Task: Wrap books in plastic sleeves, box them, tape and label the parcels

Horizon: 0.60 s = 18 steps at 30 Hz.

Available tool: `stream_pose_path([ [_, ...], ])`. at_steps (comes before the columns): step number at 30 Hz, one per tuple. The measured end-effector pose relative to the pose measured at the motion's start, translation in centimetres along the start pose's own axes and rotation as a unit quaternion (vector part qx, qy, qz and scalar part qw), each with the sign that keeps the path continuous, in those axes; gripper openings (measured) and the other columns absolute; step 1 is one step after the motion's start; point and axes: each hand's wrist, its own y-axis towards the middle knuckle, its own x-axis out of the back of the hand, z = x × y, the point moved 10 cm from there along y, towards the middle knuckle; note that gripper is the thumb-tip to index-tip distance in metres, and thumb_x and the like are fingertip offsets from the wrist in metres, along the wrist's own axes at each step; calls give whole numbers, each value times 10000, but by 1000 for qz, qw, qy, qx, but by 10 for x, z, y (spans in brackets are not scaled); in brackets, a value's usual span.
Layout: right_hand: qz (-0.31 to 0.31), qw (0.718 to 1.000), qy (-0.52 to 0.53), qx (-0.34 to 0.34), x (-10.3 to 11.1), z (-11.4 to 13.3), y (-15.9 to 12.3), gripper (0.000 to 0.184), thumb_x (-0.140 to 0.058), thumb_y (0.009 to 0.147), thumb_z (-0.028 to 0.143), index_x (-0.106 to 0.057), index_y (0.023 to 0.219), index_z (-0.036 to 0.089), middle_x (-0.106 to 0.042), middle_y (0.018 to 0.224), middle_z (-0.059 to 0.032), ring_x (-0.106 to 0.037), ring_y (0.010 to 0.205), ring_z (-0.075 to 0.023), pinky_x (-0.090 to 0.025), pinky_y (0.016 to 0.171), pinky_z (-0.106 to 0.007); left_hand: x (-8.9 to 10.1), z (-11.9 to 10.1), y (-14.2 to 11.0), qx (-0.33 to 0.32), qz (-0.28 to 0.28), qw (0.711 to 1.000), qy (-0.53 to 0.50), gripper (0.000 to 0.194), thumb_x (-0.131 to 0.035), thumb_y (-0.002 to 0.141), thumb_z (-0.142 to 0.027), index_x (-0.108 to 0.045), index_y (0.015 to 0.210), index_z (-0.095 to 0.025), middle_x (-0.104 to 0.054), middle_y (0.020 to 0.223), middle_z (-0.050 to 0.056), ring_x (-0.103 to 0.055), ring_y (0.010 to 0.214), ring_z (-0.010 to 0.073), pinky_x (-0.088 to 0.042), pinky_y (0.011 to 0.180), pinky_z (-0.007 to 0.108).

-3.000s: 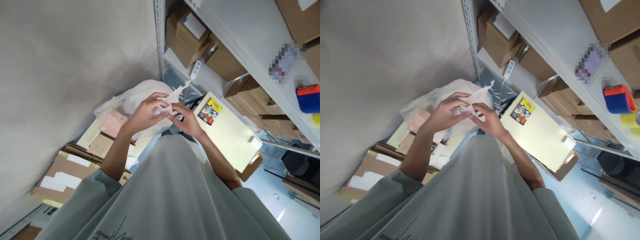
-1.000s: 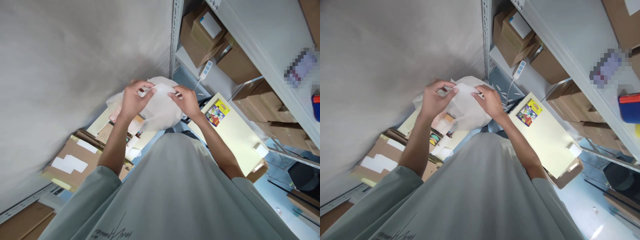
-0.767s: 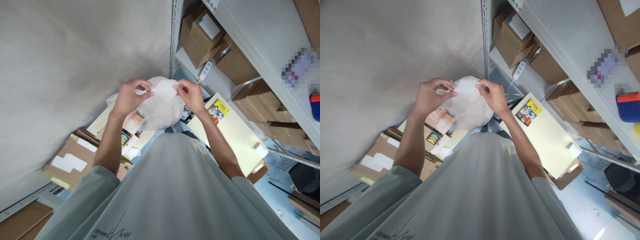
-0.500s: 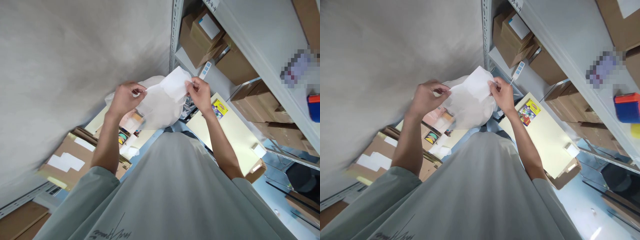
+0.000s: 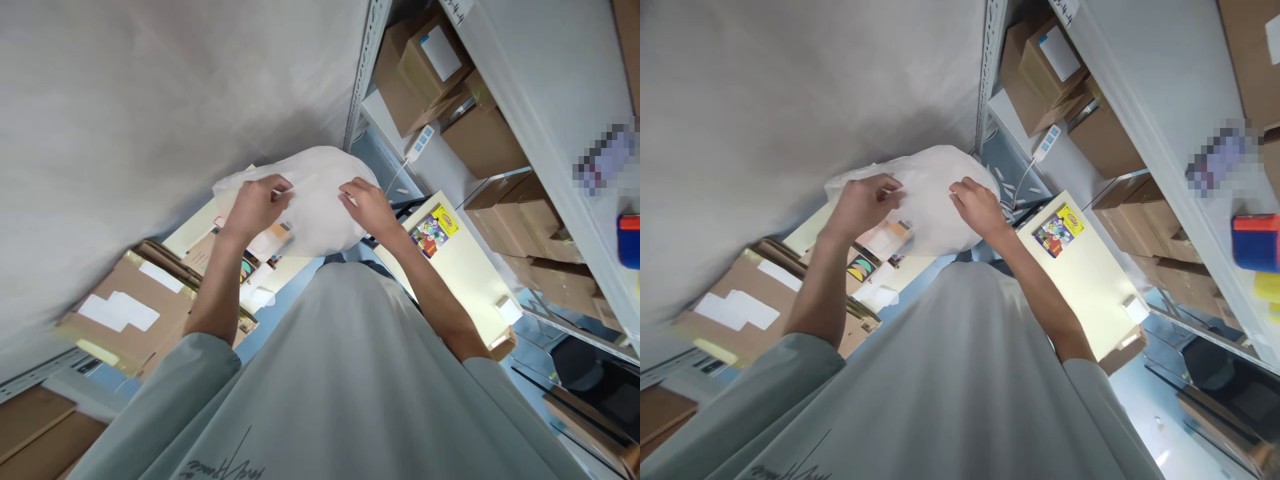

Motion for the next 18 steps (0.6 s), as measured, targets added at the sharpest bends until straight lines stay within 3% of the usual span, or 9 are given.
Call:
stream_pose_path([
  [2,54,998,-44,0,-26,7,6,355,-536,1161,258,-724,1450,175,-740,1432,-201,-712,1331,-355,-565,1157,-477,-23,-5,0,-18,21,1000,6,228,-651,1014,-374,-836,1076,-254,-878,1083,90,-823,993,306,-627,994,436],
  [4,81,994,-79,3,-46,11,12,535,-620,1127,279,-583,1646,154,-655,1597,-244,-645,1454,-396,-558,1196,-520,-54,-10,0,-34,53,998,-3,277,-615,1006,-303,-866,1100,-233,-878,1216,113,-825,1081,323,-614,1070,453],
  [7,121,985,-123,9,-74,13,24,763,-699,1087,283,-407,1780,155,-521,1753,-260,-550,1577,-423,-548,1220,-544,-104,-6,-1,-10,99,994,-45,355,-567,1019,-261,-879,1178,-204,-876,1257,124,-828,1091,324,-616,1085,451],
  [10,212,964,-162,-15,-100,3,32,492,-567,1133,190,-622,1615,109,-682,1580,-265,-672,1447,-396,-575,1148,-495,-136,5,-2,26,134,987,-88,400,-534,1046,-252,-858,1271,-185,-867,1293,126,-818,1175,326,-611,1127,441],
  [12,264,945,-188,-49,-110,-9,34,396,-490,1136,114,-757,1428,94,-778,1404,-259,-748,1325,-369,-585,1078,-444,-134,22,4,59,95,992,-53,423,-527,1059,-238,-816,1359,-167,-816,1422,160,-764,1331,349,-560,1227,481],
  [15,295,926,-215,-97,-112,-24,35,345,-528,1121,108,-807,1323,94,-802,1328,-271,-773,1274,-360,-575,1010,-401,-109,55,20,130,-2,990,53,518,-581,1053,-243,-673,1548,-122,-577,1714,270,-509,1635,443,-415,1347,637],
  [17,299,923,-213,-115,-110,-28,35,331,-554,1149,201,-804,1337,95,-797,1345,-280,-770,1273,-365,-570,997,-402,-98,80,31,201,-15,973,109,673,-671,1020,-285,-549,1650,-84,-388,1811,357,-370,1702,531,-368,1332,741],
  [18,299,924,-208,-119,-108,-28,35,352,-548,1169,261,-800,1351,96,-795,1355,-281,-768,1279,-368,-569,998,-407,-96,92,37,239,-5,962,131,746,-709,1003,-310,-503,1678,-69,-340,1815,394,-380,1684,568,-384,1306,760],
])
